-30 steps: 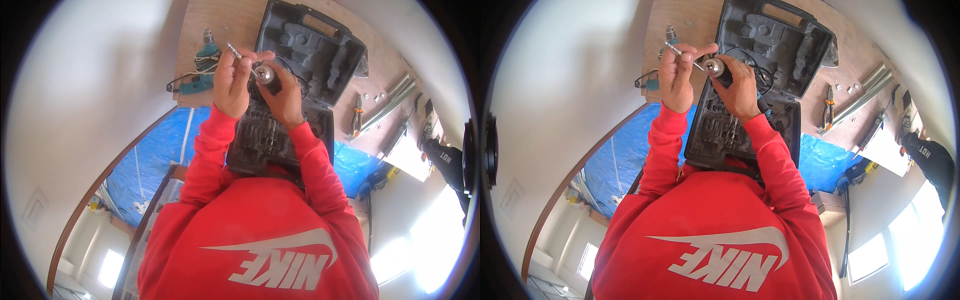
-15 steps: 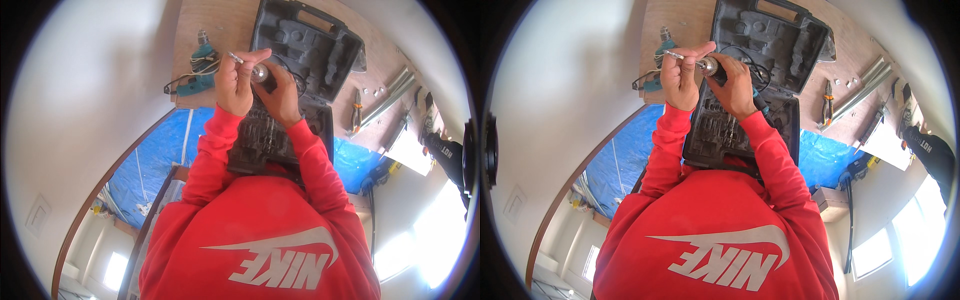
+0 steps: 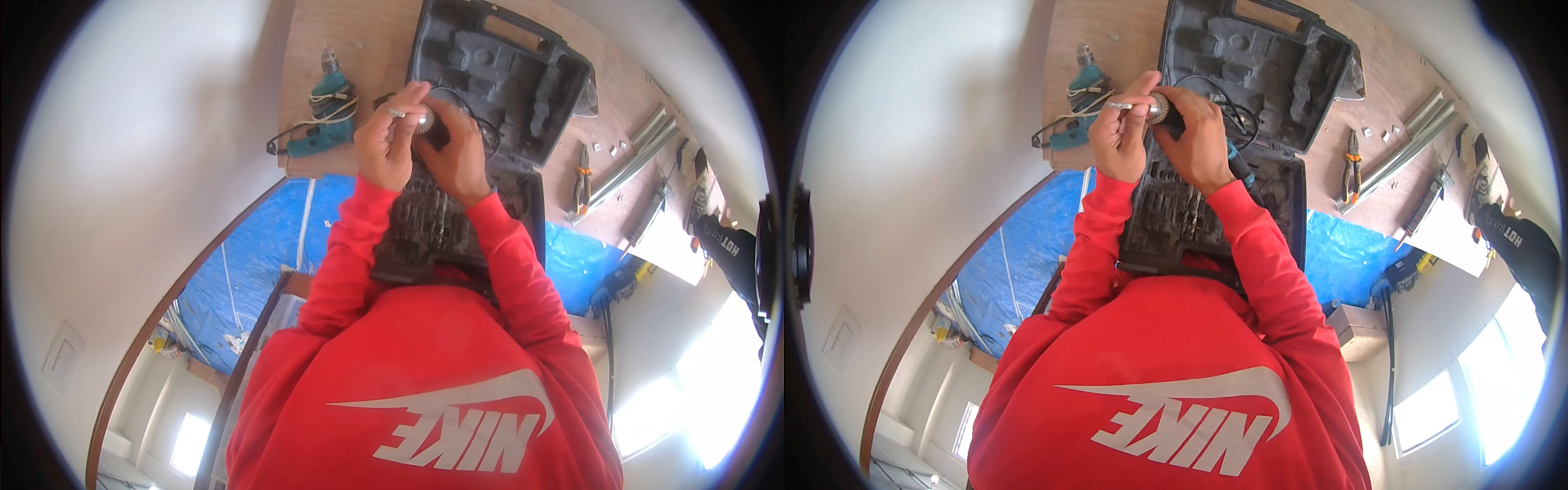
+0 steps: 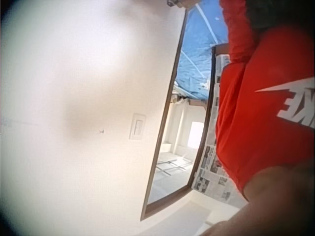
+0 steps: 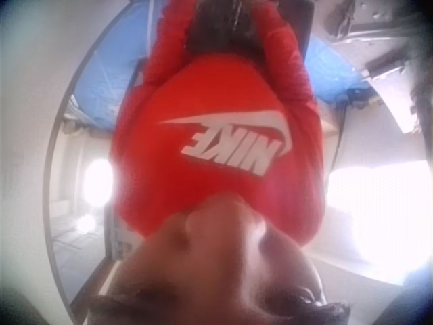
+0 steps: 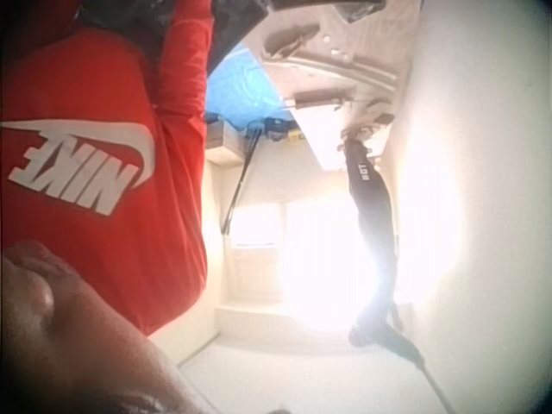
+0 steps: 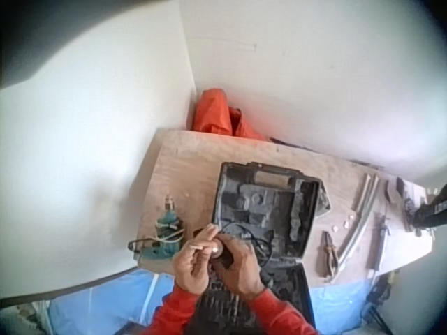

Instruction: The person assembles a corded drill by inserting a chuck into the drill body and tightening it with a wrench. They then attach the power cord to the drill and secure it.

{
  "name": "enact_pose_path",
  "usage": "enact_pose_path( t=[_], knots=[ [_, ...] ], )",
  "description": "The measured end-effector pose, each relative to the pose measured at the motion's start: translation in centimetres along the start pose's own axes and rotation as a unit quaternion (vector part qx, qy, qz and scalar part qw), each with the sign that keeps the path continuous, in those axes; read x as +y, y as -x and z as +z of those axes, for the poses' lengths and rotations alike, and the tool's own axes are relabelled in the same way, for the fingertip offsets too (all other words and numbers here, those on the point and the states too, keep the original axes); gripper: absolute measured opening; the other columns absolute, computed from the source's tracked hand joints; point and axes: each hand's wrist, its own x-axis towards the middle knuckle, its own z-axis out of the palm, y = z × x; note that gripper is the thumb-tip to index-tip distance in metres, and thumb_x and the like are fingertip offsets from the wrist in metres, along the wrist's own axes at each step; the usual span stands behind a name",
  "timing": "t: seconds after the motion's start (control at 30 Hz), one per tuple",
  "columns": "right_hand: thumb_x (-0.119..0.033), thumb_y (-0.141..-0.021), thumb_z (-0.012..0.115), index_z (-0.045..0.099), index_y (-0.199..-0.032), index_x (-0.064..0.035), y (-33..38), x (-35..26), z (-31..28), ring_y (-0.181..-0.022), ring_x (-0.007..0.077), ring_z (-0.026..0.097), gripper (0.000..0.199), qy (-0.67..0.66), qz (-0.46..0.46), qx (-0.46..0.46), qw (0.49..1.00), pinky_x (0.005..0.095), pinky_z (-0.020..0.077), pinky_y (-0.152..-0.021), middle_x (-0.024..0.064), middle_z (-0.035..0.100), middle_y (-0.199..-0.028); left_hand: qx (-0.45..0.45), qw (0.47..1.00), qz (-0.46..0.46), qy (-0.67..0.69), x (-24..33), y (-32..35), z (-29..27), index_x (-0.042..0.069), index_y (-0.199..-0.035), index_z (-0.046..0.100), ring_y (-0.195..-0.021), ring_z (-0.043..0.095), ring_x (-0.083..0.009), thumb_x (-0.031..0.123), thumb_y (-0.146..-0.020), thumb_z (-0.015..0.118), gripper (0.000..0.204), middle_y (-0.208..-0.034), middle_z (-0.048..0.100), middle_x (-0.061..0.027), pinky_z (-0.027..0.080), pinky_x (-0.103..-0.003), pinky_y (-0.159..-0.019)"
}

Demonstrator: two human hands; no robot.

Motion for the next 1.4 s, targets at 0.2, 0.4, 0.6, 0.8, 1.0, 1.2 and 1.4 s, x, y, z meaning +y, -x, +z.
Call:
enact_pose_path(
  t=[0.2, 0.4, 0.6, 0.8, 1.0, 1.2, 1.4],
  knots=[
    [-0.01, -0.081, 0.079, 0.065, -0.132, -0.0089, 0.1, 0.1, 0.1, -0.119, 0.034, 0.066, 0.053, 0.005, 0.011, 0.001, 1.0, 0.0479, 0.0452, -0.105, 0.0126, 0.072, -0.123, -0.021, 0.996, -0.075, 0.041, 0.5, 0.5, -1.1, -0.006, -0.127, 0.071, -0.122, 0.067, -0.0221, 0.011, -0.11, 0.058, 0.027, -0.132, 0.073, -0.0187, 0.051, -0.035, -0.107],
    [-0.01, -0.081, 0.08, 0.065, -0.133, -0.0075, -0.4, -0.1, -0.4, -0.117, 0.0343, 0.067, 0.054, -0.003, -0.019, -0.007, 1.0, 0.0484, 0.0454, -0.105, 0.013, 0.071, -0.123, -0.02, 0.998, -0.043, 0.047, 0.6, 0.4, -1.2, -0.008, -0.126, 0.07, -0.122, 0.067, -0.0223, 0.012, -0.111, 0.058, 0.028, -0.132, 0.072, -0.0201, 0.051, -0.034, -0.107],
    [-0.005, -0.078, 0.085, 0.064, -0.134, -0.0037, -0.1, 0.1, -1.1, -0.115, 0.0328, 0.069, 0.06, -0.076, 0.058, -0.013, 0.995, 0.0417, 0.0528, -0.099, 0.0162, 0.072, -0.123, -0.004, 0.999, -0.042, 0.033, 0.3, 0.5, -0.9, -0.006, -0.122, 0.071, -0.12, 0.07, -0.026, 0.021, -0.111, 0.058, 0.032, -0.129, 0.073, -0.0236, 0.05, -0.039, -0.11],
    [-0.01, -0.077, 0.089, 0.071, -0.123, -0.0032, -1.1, 1.7, -2.6, -0.117, 0.0363, 0.067, 0.05, -0.088, -0.018, -0.018, 0.996, 0.0418, 0.0527, -0.1, 0.0163, 0.072, -0.124, -0.018, 0.999, -0.021, -0.02, 0.4, 0.1, -1.1, -0.003, -0.121, 0.071, -0.119, 0.071, -0.0274, 0.028, -0.111, 0.058, 0.035, -0.123, 0.076, -0.0239, 0.042, -0.046, -0.119],
    [-0.018, -0.074, 0.094, 0.072, -0.125, -0.0037, -2.6, 1.8, -5.5, -0.123, 0.0342, 0.067, 0.057, -0.07, 0.003, 0.033, 0.997, 0.0435, 0.0514, -0.106, 0.0158, 0.071, -0.131, -0.018, 1.0, -0.023, -0.004, 0.5, 0.1, -1.2, -0.004, -0.12, 0.072, -0.118, 0.07, -0.0243, 0.019, -0.111, 0.057, 0.029, -0.124, 0.076, -0.0209, 0.043, -0.044, -0.117],
    [-0.027, -0.067, 0.096, 0.072, -0.128, -0.0108, -2.8, 1.0, -4.1, -0.124, 0.0375, 0.062, 0.067, -0.036, -0.042, -0.065, 0.996, 0.0457, 0.0503, -0.107, 0.0126, 0.065, -0.135, -0.012, 0.999, -0.043, 0.001, 0.6, 0.2, -1.2, -0.003, -0.121, 0.071, -0.118, 0.07, -0.0257, 0.023, -0.111, 0.058, 0.031, -0.125, 0.075, -0.0232, 0.051, -0.039, -0.107],
    [-0.026, -0.069, 0.095, 0.073, -0.126, -0.0103, -3.1, 2.3, -4.9, -0.125, 0.0369, 0.062, 0.063, 0.015, -0.036, -0.025, 0.999, 0.0465, 0.0497, -0.107, 0.0107, 0.066, -0.135, -0.011, 0.999, -0.049, 0.014, 0.6, 0.2, -1.2, -0.004, -0.121, 0.071, -0.118, 0.069, -0.0245, 0.019, -0.111, 0.059, 0.028, -0.126, 0.075, -0.0218, 0.053, -0.037, -0.103]
  ],
)
